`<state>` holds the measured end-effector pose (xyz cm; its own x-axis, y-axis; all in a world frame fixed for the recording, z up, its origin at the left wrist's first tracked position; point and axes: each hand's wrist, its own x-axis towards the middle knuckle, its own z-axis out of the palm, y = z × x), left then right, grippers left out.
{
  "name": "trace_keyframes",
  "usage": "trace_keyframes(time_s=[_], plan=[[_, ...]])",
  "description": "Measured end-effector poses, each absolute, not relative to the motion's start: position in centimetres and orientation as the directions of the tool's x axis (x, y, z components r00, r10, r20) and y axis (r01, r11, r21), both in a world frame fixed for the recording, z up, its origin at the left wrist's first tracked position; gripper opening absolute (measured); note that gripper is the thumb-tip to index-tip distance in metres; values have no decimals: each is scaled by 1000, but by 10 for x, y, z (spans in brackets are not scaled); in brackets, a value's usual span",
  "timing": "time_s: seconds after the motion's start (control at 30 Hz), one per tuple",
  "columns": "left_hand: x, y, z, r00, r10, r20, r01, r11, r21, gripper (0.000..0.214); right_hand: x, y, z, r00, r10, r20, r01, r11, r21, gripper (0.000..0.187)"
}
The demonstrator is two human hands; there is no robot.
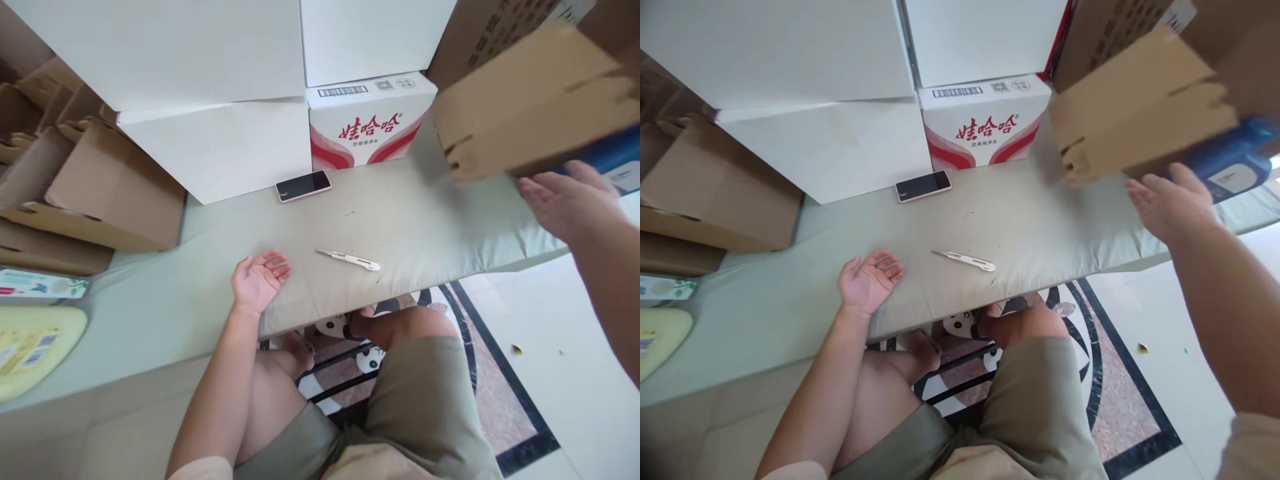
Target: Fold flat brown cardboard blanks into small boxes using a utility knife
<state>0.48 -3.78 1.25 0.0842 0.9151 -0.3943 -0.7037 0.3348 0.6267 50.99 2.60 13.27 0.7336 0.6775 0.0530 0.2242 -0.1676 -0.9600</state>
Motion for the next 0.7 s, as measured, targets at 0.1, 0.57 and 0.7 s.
trace_keyframes(time_s=[0.1, 0.57, 0.7], plan=[[4, -38, 12, 89, 920, -381, -713, 326, 620, 37, 491, 42, 132, 621, 725, -299, -93, -311, -946, 22], [-3, -57, 12, 118, 959, -257, -785, 249, 568, 31, 302, 23, 104, -83, 954, -287, 474, -216, -854, 26], [-7, -58, 10, 132, 973, -188, -797, 217, 564, 33, 179, 49, 97, -431, 895, -120, 634, 205, -746, 36]])
